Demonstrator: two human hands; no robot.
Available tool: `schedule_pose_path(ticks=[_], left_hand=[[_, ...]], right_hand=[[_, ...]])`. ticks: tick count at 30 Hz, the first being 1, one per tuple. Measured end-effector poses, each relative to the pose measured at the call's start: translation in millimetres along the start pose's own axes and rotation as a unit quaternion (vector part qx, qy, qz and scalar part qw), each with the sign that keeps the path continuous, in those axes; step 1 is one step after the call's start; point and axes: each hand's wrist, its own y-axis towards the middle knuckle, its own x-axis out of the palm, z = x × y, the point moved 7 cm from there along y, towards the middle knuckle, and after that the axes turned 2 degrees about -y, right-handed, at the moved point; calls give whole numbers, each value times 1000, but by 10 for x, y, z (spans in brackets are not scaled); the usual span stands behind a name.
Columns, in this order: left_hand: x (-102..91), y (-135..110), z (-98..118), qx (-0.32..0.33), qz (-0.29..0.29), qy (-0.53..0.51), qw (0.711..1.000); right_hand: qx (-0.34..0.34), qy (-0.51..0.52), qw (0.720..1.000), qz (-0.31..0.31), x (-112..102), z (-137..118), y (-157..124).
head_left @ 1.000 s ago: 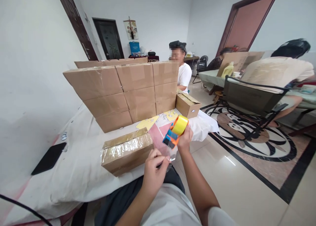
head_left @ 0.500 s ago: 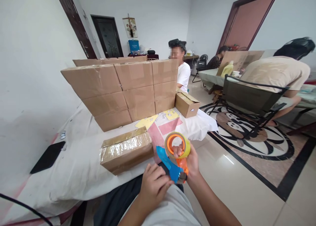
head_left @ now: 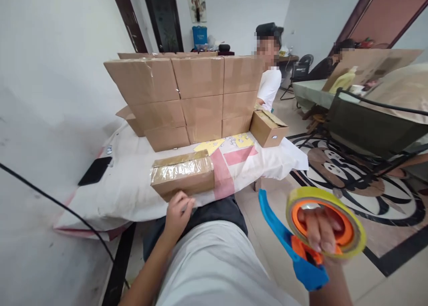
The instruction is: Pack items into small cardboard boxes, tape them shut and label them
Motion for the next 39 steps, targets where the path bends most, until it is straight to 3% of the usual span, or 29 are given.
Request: schedule_pose_path(ticks=[3, 4, 6, 9, 11, 14, 17, 20, 22, 23, 24, 26, 27, 29, 32, 34, 35, 37, 39], left_hand=[[-96, -133, -149, -91, -23, -100, 991], [-92, -150, -156, -124, -25, -142, 982], [-64, -116, -137, -181, -24, -222, 958], [-51, 63, -57, -218, -40, -298, 929], [-106, 191, -12, -220, -44, -314, 922], [-242, 307, -10, -221, -11, -321, 921], [-329, 334, -58, -224, 23, -312, 923], [-328, 329, -96, -222, 23, -292, 930], [-320, 324, -99, -212, 22, -250, 945], [-320, 323, -88, -201, 23, -218, 955], [-321, 322, -69, -188, 25, -183, 965], [-324, 314, -8, -154, 32, -124, 980], [-327, 306, 31, -134, 36, -102, 985], [-346, 282, 116, -94, 50, -71, 992], [-390, 245, 180, -69, 78, -52, 993], [-402, 229, 111, -106, 85, -64, 989], [-402, 221, 48, -135, 84, -72, 985], [-417, 197, -93, -188, 88, -85, 974], [-491, 178, -179, -195, 123, -89, 969]], right_hand=[[-178, -103, 968, -143, 366, -216, 393], [-196, -130, 960, -154, 519, -149, 629], [-225, -163, 955, -102, 786, 62, 1203], [-221, -235, 945, -56, 1195, 514, 2007], [-193, -263, 944, -51, 1379, 787, 2385], [-152, -282, 945, -68, 1478, 1044, 2716], [-154, -352, 921, -68, 1421, 1041, 2843], [-258, -403, 878, 25, 1354, 677, 2602], [-364, -368, 855, 34, 1511, 383, 2117], [-403, -346, 847, -17, 1683, 292, 1811], [-421, -349, 829, -114, 1930, 270, 1481], [-413, -414, 734, -346, 2447, 415, 768], [-419, -437, 679, -415, 2619, 482, 446], [-427, -487, 582, -491, 2827, 610, -1], [-451, -534, 503, -509, 2908, 661, -240], [-466, -541, 489, -502, 2889, 586, -256], [-474, -536, 498, -491, 2875, 506, -240], [-481, -519, 541, -454, 2857, 287, -160], [-463, -504, 584, -437, 2879, 104, -41]])
